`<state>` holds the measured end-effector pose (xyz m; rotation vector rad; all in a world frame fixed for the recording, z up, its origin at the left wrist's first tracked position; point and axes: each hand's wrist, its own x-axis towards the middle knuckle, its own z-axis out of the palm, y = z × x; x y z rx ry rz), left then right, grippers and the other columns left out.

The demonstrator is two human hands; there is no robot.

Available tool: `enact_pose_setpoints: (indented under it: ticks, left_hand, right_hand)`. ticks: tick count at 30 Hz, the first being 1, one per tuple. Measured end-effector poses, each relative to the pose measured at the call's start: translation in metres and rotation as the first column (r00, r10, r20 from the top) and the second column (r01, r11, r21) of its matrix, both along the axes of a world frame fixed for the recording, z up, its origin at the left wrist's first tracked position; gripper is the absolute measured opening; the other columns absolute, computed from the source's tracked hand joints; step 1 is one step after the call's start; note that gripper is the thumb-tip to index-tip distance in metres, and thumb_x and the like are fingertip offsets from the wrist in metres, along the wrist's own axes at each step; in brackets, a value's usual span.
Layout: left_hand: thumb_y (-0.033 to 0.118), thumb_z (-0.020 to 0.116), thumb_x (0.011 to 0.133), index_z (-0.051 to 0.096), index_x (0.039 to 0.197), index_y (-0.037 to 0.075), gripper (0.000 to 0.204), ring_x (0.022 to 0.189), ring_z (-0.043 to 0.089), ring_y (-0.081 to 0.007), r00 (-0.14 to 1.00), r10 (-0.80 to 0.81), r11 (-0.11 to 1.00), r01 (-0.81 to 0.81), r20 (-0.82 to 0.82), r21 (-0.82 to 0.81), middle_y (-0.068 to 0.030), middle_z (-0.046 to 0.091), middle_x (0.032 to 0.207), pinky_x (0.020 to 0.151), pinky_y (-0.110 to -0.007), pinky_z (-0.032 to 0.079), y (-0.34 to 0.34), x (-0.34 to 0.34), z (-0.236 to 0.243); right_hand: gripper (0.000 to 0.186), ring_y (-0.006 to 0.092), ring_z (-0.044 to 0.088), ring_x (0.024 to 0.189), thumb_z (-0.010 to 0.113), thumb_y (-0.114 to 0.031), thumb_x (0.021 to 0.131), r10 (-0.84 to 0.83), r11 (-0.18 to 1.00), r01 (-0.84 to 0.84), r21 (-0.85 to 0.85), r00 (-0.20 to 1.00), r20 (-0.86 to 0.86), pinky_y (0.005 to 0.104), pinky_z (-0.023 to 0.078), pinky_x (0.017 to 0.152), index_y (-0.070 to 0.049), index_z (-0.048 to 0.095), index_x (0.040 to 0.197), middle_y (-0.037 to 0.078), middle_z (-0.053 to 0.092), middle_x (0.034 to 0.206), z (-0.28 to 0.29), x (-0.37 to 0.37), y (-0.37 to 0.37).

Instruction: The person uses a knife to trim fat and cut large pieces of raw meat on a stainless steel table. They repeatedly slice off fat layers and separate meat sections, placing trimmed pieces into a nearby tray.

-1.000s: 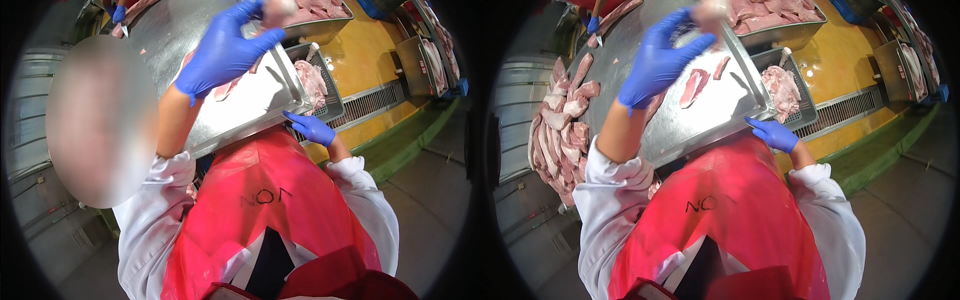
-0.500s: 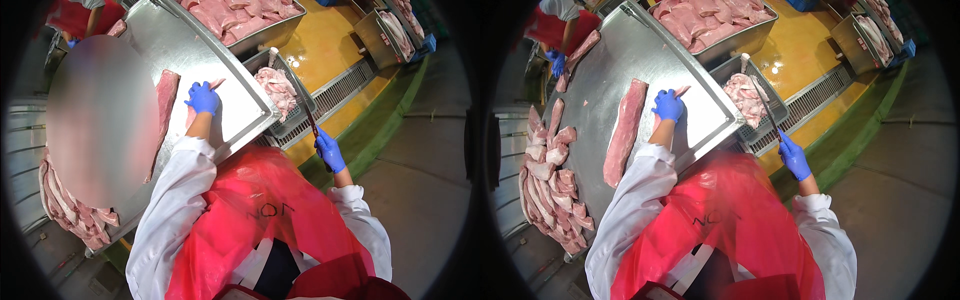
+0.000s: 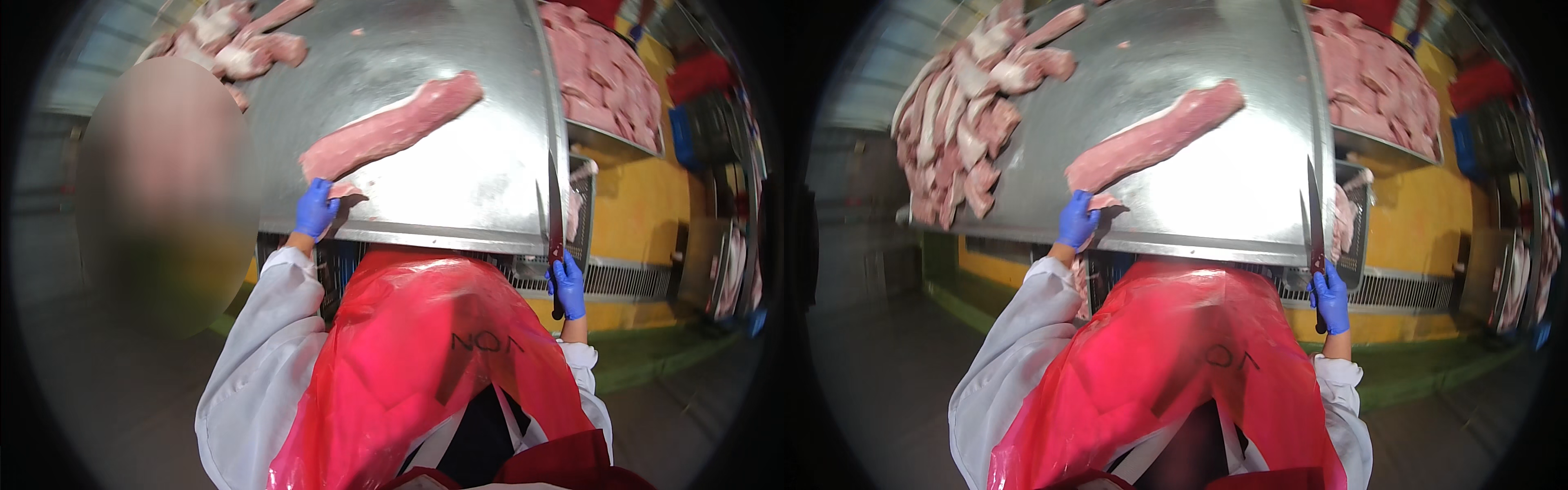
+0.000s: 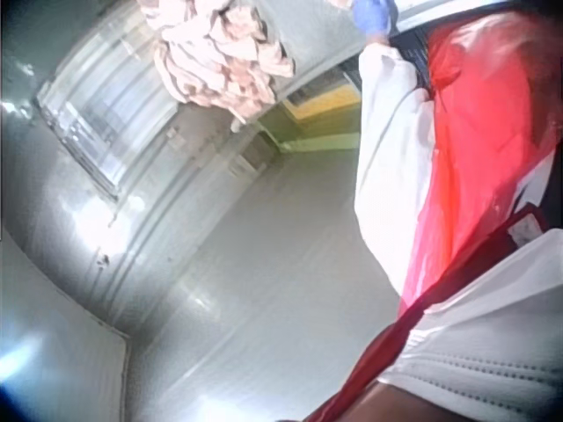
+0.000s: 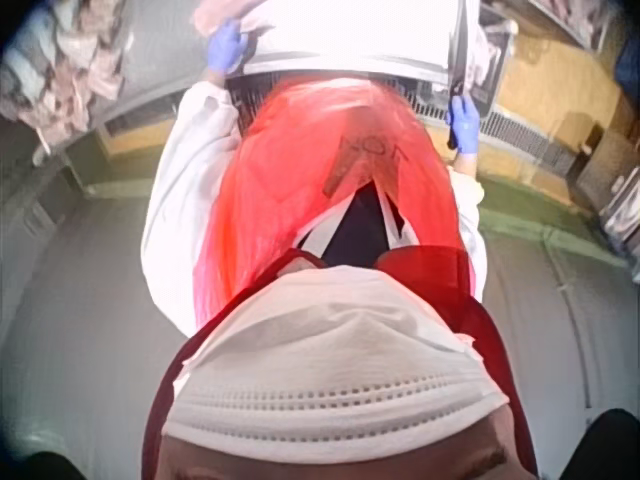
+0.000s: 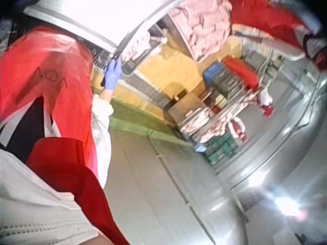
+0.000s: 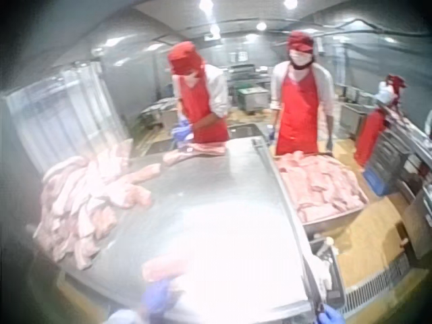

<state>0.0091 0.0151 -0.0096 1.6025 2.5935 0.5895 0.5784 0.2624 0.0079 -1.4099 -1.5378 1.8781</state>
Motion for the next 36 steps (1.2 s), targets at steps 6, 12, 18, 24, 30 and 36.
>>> enact_pose_setpoints:
  ticks: [6, 12, 18, 24, 30, 36]
  left_hand:
    - [0.015, 0.063, 0.081, 0.057, 0.106, 0.004, 0.028, 0.094, 0.060, -0.0419, 0.901, 0.429, 0.900, -0.421, -0.055, 0.115, -0.0194, 0.058, 0.103, 0.080, -0.047, 0.052, -0.185, -0.031, 0.008]
    - [0.013, 0.065, 0.081, 0.058, 0.107, 0.003, 0.029, 0.101, 0.058, -0.0425, 0.782, 0.621, 0.780, -0.623, -0.047, -0.056, -0.0216, 0.056, 0.106, 0.084, -0.047, 0.049, -0.288, -0.044, -0.058]
    - [0.032, 0.074, 0.078, 0.050, 0.133, -0.001, 0.069, 0.122, 0.053, -0.0406, 0.825, 0.493, 0.822, -0.545, -0.277, -0.162, -0.0221, 0.048, 0.142, 0.103, -0.053, 0.040, -0.223, -0.074, -0.007]
    - [0.026, 0.075, 0.081, 0.053, 0.129, -0.002, 0.060, 0.115, 0.055, -0.0405, 0.775, 0.050, 0.774, -0.429, 0.630, 0.466, -0.0237, 0.057, 0.124, 0.099, -0.045, 0.046, 0.007, -0.113, -0.015]
    - [0.056, 0.059, 0.090, 0.063, 0.074, 0.005, 0.053, 0.073, 0.062, -0.0367, 0.699, -0.057, 0.890, 0.359, 0.713, -0.281, -0.0188, 0.062, 0.074, 0.071, -0.044, 0.049, 0.083, -0.126, -0.006]
    - [0.031, 0.064, 0.096, 0.067, 0.100, 0.001, 0.031, 0.084, 0.059, -0.0178, -0.002, -0.064, 0.984, 0.166, 0.998, 0.063, -0.0055, 0.064, 0.091, 0.079, -0.032, 0.049, 0.328, -0.090, -0.063]
  right_hand:
    - [0.023, 0.0126, 0.052, 0.046, 0.051, -0.011, 0.102, 0.202, 0.976, -0.204, 0.078, 0.979, 0.038, 0.0272, 0.042, 0.041, -0.004, 0.049, 0.124, 0.009, 0.061, 0.075, 0.010, -0.119, 0.046]
    - [0.015, 0.0139, 0.054, 0.048, 0.052, -0.013, 0.103, 0.251, 0.967, -0.248, 0.059, 0.967, -0.051, 0.0265, 0.045, 0.044, -0.006, 0.051, 0.116, 0.010, 0.062, 0.077, 0.007, -0.218, 0.058]
    - [0.012, 0.0158, 0.057, 0.050, 0.052, -0.011, 0.103, 0.095, 0.994, -0.098, -0.044, 0.993, -0.071, 0.0272, 0.047, 0.045, -0.008, 0.053, 0.115, 0.011, 0.064, 0.077, 0.009, -0.262, 0.023]
    - [0.011, 0.0151, 0.057, 0.052, 0.052, -0.009, 0.101, -0.051, 0.998, 0.049, -0.040, 0.997, -0.053, 0.0277, 0.048, 0.046, -0.006, 0.054, 0.112, 0.009, 0.063, 0.076, 0.019, -0.289, -0.008]
    - [0.008, 0.0146, 0.056, 0.052, 0.051, -0.007, 0.101, -0.231, 0.973, 0.232, -0.006, 0.972, 0.028, 0.0266, 0.047, 0.047, -0.006, 0.054, 0.108, 0.009, 0.062, 0.074, 0.048, -0.263, -0.043]
    - [0.010, 0.0138, 0.056, 0.052, 0.052, -0.008, 0.102, -0.304, 0.952, 0.306, -0.020, 0.950, 0.078, 0.0261, 0.048, 0.048, -0.006, 0.053, 0.112, 0.009, 0.062, 0.075, 0.031, -0.248, -0.036]
